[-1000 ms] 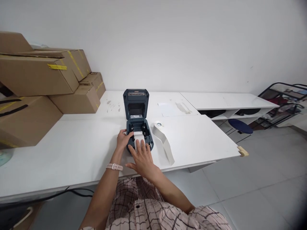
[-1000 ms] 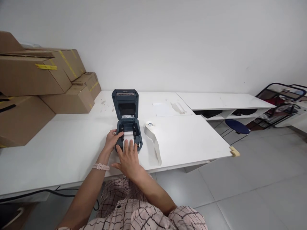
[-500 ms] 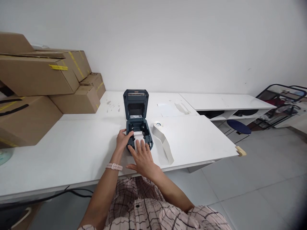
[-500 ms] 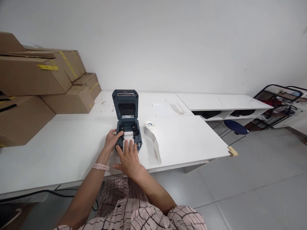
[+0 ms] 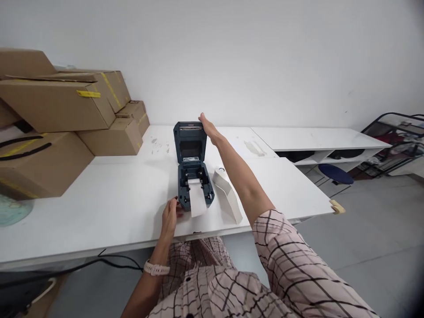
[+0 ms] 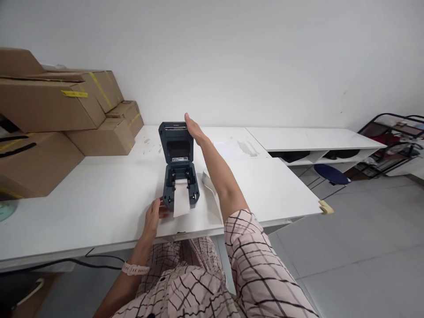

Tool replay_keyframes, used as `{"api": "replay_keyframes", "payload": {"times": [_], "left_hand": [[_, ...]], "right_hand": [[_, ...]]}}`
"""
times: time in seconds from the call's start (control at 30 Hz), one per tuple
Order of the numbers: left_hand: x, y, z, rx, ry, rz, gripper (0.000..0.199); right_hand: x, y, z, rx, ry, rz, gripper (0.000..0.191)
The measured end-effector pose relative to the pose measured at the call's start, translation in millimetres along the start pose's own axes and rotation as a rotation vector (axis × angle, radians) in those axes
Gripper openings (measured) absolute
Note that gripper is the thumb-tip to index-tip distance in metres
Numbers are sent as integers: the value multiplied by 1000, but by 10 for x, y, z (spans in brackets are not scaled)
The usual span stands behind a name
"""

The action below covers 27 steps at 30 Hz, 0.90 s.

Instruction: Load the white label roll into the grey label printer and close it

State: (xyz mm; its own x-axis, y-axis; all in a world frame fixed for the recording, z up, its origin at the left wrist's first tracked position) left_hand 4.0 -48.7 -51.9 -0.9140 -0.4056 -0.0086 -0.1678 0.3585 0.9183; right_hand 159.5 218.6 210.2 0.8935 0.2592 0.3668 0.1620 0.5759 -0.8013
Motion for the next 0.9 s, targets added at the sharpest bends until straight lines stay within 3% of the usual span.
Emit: {"api": "replay_keyframes", "payload": {"times": [0.1, 0.27, 0.37, 0.43, 0.53, 0.63, 0.9], "left_hand": [[93, 43, 7, 14, 23, -48, 71], [75, 523, -92, -140, 54, -137, 70], [-90, 769, -96, -151, 35, -122, 73], [-213, 814, -57, -106, 13, -89, 80], [-358, 727, 6, -9, -46, -53, 92], [-456, 619, 13, 48, -150, -67, 84], [-486, 736, 5, -39, -176, -65, 69]], "right_hand": [[-12, 4, -277, -44, 28, 50, 91], [-175, -213, -1480, 57, 143, 42, 71], [-384, -25, -2124, -29, 232, 53, 57], [-482, 227, -2393, -153, 315, 136, 64], [-635, 597, -2578, -376, 363, 389, 92], [-762, 723, -2604, -497, 301, 599, 103], [-691, 657, -2613, -501, 290, 595, 100]]}}
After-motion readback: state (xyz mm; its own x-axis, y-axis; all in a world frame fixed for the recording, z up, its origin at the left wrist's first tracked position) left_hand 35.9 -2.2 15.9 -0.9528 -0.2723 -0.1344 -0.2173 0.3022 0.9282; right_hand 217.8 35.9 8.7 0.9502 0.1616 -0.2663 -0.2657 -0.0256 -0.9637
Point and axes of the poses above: each hand's wrist, its own z-axis towards the middle knuckle, its own x-axis out of the back of the hand, y = z × x, the point moved 9 cm from there along z, towards the middle knuckle, and after that the axes turned 11 degrees about x, right-handed, at the moved point
